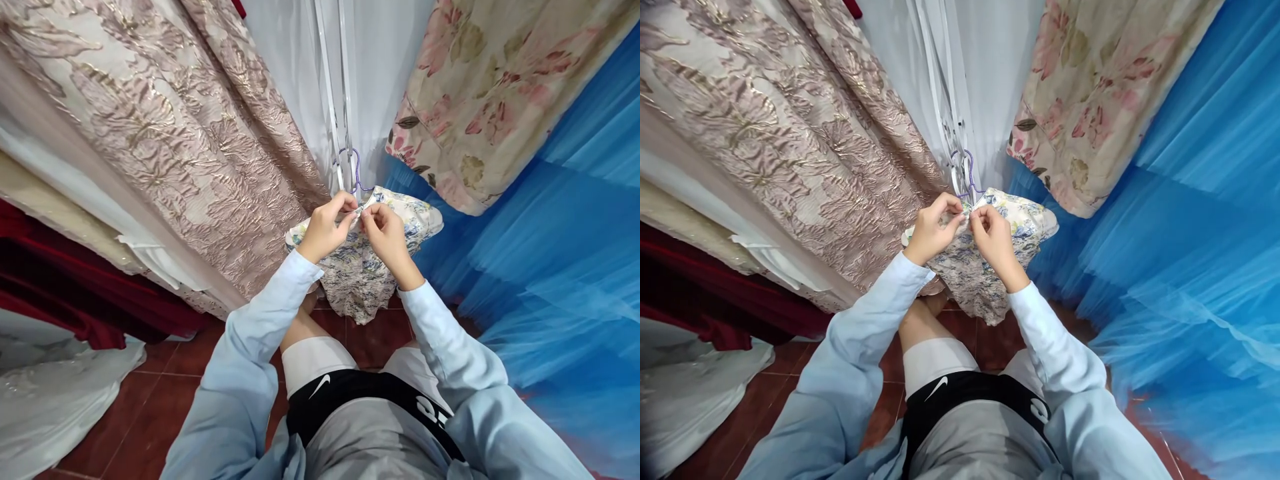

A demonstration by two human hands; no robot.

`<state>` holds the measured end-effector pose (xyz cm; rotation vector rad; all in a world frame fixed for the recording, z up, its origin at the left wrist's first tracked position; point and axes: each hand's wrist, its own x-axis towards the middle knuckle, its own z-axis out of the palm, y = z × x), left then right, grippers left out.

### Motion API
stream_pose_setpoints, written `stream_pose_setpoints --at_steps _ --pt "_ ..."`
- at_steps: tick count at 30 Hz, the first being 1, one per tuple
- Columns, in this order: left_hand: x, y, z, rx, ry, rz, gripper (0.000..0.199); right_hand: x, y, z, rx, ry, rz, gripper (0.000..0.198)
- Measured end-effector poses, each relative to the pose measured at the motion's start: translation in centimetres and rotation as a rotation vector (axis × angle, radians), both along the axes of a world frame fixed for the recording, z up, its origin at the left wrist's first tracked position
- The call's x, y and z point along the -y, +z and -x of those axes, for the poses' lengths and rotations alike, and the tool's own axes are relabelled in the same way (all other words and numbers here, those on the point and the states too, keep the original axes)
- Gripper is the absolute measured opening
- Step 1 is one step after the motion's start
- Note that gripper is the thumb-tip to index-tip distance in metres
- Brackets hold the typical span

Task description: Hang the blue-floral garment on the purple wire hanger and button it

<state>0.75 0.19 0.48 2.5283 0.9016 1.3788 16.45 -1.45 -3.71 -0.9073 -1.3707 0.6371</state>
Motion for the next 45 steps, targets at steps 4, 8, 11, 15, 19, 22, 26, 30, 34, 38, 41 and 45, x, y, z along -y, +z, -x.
stream_pose_setpoints --at_steps 4,8,11,15,19,22,26,30,34,38,41,45 --pt "-0.2 -0.2 -0.2 0.017 -0.021 -0.022 0.016 -0.2 0.4 0.0 -0.060 0.047 0.061 0.019" --pt "-0.4 -0.1 0.3 0.031 -0.016 -0.076 0.018 0.0 0.4 0.3 -0.015 0.087 0.109 0.024" --pt "-0.3 -0.3 0.4 0.083 0.033 -0.115 0.018 0.3 0.0 0.5 0.038 0.070 0.158 0.025" --pt "0.0 -1.0 -0.3 0.155 0.019 -0.110 0.015 0.1 -0.7 0.6 0.105 0.019 0.226 0.024" --pt "-0.8 -0.3 0.3 0.402 0.055 -0.096 0.013 -0.3 -1.9 0.7 0.301 0.029 0.280 0.029" --pt "-2.0 0.5 3.2 0.618 0.070 -0.067 0.027 0.8 -3.6 0.9 0.410 -0.028 0.374 0.023" --pt "-3.8 -1.3 9.6 0.809 0.045 0.123 0.045 3.4 -6.6 0.9 0.552 -0.039 0.438 0.019" --pt "-5.4 -5.8 14.7 1.120 0.051 0.454 0.044 5.0 -8.9 1.5 0.652 0.025 0.499 0.015" --pt "-5.7 -11.1 14.4 1.451 0.108 0.757 0.028 5.3 -9.6 2.0 0.651 0.054 0.505 0.012" --pt "-3.7 -16.0 9.4 1.527 0.125 0.956 0.011 5.1 -9.7 1.6 0.487 0.107 0.452 0.015" --pt "-0.8 -17.9 5.3 1.416 0.008 1.046 0.022 5.1 -9.8 1.1 0.406 0.141 0.296 0.034" --pt "2.9 -16.6 1.4 1.016 -0.171 0.850 0.035 5.5 -9.9 1.1 0.416 0.323 0.204 0.055"
